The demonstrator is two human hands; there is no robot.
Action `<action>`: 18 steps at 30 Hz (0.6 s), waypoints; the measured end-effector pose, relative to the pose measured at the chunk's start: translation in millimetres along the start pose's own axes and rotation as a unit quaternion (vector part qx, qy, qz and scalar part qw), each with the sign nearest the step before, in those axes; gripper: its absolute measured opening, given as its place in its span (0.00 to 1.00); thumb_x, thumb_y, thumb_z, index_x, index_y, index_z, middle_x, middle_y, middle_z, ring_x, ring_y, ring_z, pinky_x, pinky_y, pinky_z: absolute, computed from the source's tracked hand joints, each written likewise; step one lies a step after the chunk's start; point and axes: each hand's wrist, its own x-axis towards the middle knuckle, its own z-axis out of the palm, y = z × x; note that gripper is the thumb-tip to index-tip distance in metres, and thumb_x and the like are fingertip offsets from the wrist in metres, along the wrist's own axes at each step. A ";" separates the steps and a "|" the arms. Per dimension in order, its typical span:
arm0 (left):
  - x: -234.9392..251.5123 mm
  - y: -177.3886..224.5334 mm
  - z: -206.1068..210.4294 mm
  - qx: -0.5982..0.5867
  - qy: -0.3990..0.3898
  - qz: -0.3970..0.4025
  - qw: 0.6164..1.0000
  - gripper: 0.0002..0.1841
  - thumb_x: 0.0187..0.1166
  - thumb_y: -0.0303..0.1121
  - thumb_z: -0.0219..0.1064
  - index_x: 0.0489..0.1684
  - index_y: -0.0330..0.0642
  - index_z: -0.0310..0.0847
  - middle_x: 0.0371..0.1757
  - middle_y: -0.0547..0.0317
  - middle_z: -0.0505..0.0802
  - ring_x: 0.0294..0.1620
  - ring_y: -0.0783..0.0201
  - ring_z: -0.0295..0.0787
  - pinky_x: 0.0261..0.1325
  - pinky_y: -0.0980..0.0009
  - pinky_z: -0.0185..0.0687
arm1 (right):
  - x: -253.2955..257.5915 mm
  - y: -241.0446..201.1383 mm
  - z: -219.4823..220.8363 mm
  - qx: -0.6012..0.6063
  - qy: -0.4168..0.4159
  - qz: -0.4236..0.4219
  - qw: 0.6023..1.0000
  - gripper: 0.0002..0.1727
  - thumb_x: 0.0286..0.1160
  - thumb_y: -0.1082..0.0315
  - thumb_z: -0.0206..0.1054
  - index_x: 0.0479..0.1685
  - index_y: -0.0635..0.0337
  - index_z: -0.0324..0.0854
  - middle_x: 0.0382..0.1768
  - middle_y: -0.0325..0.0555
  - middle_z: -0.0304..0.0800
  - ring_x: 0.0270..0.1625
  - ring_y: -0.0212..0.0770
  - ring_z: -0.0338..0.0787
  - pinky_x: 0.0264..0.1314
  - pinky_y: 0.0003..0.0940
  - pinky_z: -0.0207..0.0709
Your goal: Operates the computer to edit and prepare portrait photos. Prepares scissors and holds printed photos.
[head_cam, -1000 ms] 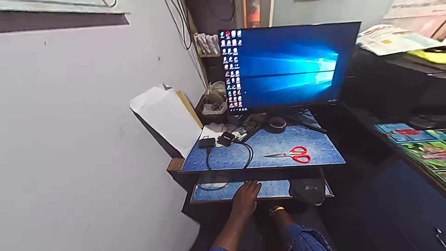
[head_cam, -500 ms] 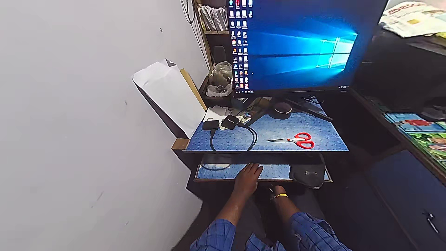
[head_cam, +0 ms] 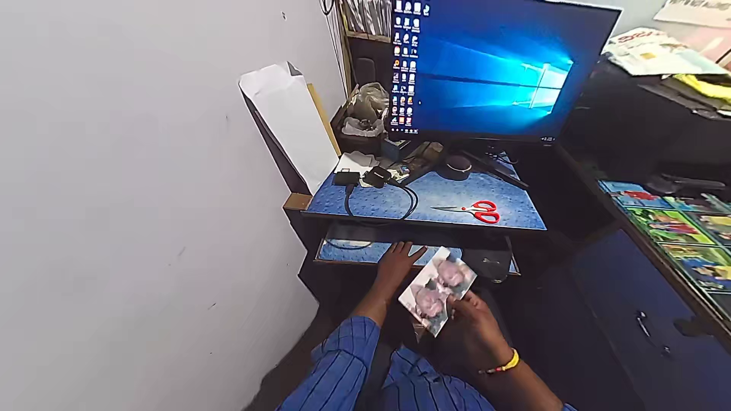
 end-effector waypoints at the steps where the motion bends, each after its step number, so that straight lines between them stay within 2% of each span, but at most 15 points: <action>1: -1.0 -0.1 2.1 -0.007 0.009 0.004 1.000 0.30 0.86 0.23 0.54 0.85 0.63 0.71 0.76 0.37 0.82 0.79 0.35 0.76 0.84 0.43 0.63 | -2.4 -15.0 0.8 -0.008 -0.013 -0.046 0.999 0.09 0.78 0.75 0.61 0.53 0.67 0.79 0.32 0.47 0.89 0.32 0.37 0.88 0.38 0.34 0.85; 3: -5.7 3.2 0.4 -0.029 0.003 -0.023 0.999 0.25 0.87 0.25 0.51 0.83 0.47 0.72 0.80 0.38 0.79 0.84 0.40 0.72 0.89 0.49 0.58 | 1.3 -43.9 5.2 -0.003 -0.029 -0.119 0.993 0.11 0.79 0.73 0.62 0.56 0.67 0.78 0.34 0.46 0.89 0.32 0.36 0.88 0.39 0.34 0.86; 4: -6.2 5.6 -2.1 -0.003 -0.013 -0.026 1.000 0.25 0.87 0.25 0.50 0.84 0.48 0.72 0.84 0.42 0.77 0.86 0.43 0.70 0.91 0.51 0.55 | 6.3 -58.3 9.9 0.007 -0.026 -0.142 0.990 0.11 0.80 0.73 0.62 0.57 0.67 0.77 0.34 0.46 0.89 0.32 0.36 0.88 0.38 0.32 0.86; 6: -7.1 14.9 -12.2 0.032 -0.050 -0.011 0.998 0.35 0.83 0.17 0.51 0.89 0.62 0.64 0.87 0.39 0.72 0.89 0.40 0.64 0.91 0.46 0.53 | 20.4 -84.2 18.3 0.033 -0.010 -0.167 0.985 0.09 0.83 0.73 0.59 0.56 0.66 0.75 0.33 0.46 0.88 0.31 0.36 0.89 0.36 0.32 0.87; 7: -8.0 17.0 -11.4 0.023 -0.053 -0.007 0.998 0.38 0.81 0.15 0.52 0.90 0.65 0.63 0.88 0.38 0.70 0.89 0.38 0.62 0.91 0.44 0.53 | 28.6 -95.0 22.9 0.051 0.001 -0.169 0.984 0.09 0.84 0.74 0.58 0.57 0.66 0.74 0.33 0.47 0.87 0.30 0.37 0.88 0.36 0.34 0.87; 9: -15.4 20.8 -5.9 0.007 -0.018 -0.017 1.000 0.37 0.81 0.17 0.54 0.88 0.67 0.67 0.88 0.41 0.71 0.89 0.39 0.64 0.88 0.44 0.60 | 49.1 -112.7 31.3 0.079 0.017 -0.160 0.984 0.09 0.86 0.74 0.57 0.59 0.67 0.72 0.38 0.51 0.88 0.34 0.41 0.90 0.40 0.38 0.89; 10: -24.0 23.5 -3.1 -0.009 0.011 -0.024 1.000 0.32 0.82 0.19 0.54 0.84 0.63 0.73 0.87 0.43 0.73 0.87 0.41 0.67 0.87 0.46 0.63 | 59.8 -118.8 35.2 0.089 0.025 -0.144 0.985 0.10 0.86 0.74 0.57 0.60 0.67 0.71 0.41 0.52 0.88 0.37 0.42 0.91 0.42 0.39 0.90; 11: -32.8 27.8 -4.3 -0.011 0.016 -0.036 0.999 0.28 0.82 0.20 0.55 0.81 0.55 0.77 0.85 0.43 0.76 0.86 0.43 0.70 0.87 0.48 0.66 | 69.9 -123.3 38.5 0.094 0.031 -0.120 0.988 0.11 0.87 0.73 0.57 0.62 0.67 0.71 0.42 0.54 0.88 0.38 0.44 0.92 0.44 0.39 0.90; 12: -39.3 34.0 -10.2 -0.012 -0.026 -0.053 0.998 0.24 0.82 0.19 0.53 0.77 0.41 0.79 0.84 0.40 0.76 0.86 0.42 0.69 0.87 0.49 0.64 | 79.2 -126.0 39.5 0.093 0.030 -0.082 0.992 0.13 0.89 0.69 0.56 0.63 0.69 0.71 0.44 0.57 0.89 0.39 0.46 0.93 0.45 0.41 0.91; 13: -44.5 38.4 -11.0 -0.004 -0.053 -0.054 0.997 0.20 0.81 0.18 0.53 0.68 0.31 0.82 0.78 0.36 0.81 0.84 0.39 0.72 0.87 0.48 0.63 | 85.9 -126.6 38.1 0.085 0.021 -0.032 0.996 0.19 0.92 0.61 0.53 0.66 0.70 0.72 0.43 0.59 0.90 0.39 0.49 0.94 0.46 0.43 0.92; 14: -50.6 41.6 -9.6 0.012 -0.061 -0.042 0.997 0.21 0.80 0.17 0.54 0.68 0.34 0.84 0.78 0.35 0.81 0.85 0.38 0.70 0.90 0.48 0.59 | 89.3 -124.9 34.7 0.057 0.002 0.018 0.998 0.24 0.94 0.53 0.48 0.65 0.70 0.72 0.42 0.59 0.91 0.39 0.50 0.95 0.45 0.43 0.92; 15: -58.4 44.4 -8.6 0.030 -0.063 -0.028 0.997 0.28 0.80 0.17 0.54 0.78 0.48 0.79 0.83 0.36 0.77 0.88 0.38 0.65 0.91 0.48 0.57 | 89.6 -121.2 30.5 0.018 -0.013 0.055 0.998 0.29 0.95 0.48 0.43 0.63 0.69 0.71 0.39 0.58 0.92 0.36 0.50 0.95 0.42 0.43 0.92; 16: -67.1 47.5 -5.7 0.044 -0.046 -0.013 0.998 0.32 0.79 0.17 0.55 0.83 0.57 0.74 0.84 0.37 0.75 0.88 0.38 0.64 0.89 0.47 0.58 | 87.7 -115.7 25.2 -0.034 -0.026 0.063 0.997 0.31 0.95 0.46 0.39 0.62 0.69 0.73 0.37 0.56 0.93 0.32 0.48 0.94 0.36 0.40 0.90; 17: -77.2 51.9 -2.2 0.057 -0.027 -0.002 0.998 0.35 0.78 0.17 0.57 0.86 0.63 0.71 0.85 0.37 0.74 0.88 0.37 0.65 0.88 0.46 0.61 | 84.3 -108.5 18.7 -0.094 -0.030 0.037 0.994 0.31 0.96 0.49 0.39 0.60 0.69 0.77 0.35 0.54 0.94 0.27 0.45 0.92 0.29 0.37 0.88; 18: -88.6 57.1 1.2 0.067 -0.005 0.006 0.998 0.37 0.76 0.17 0.61 0.85 0.66 0.71 0.83 0.37 0.76 0.87 0.37 0.67 0.85 0.47 0.66 | 80.8 -100.6 10.6 -0.164 -0.027 -0.019 0.986 0.27 0.96 0.55 0.43 0.57 0.70 0.81 0.35 0.51 0.95 0.25 0.41 0.91 0.26 0.34 0.86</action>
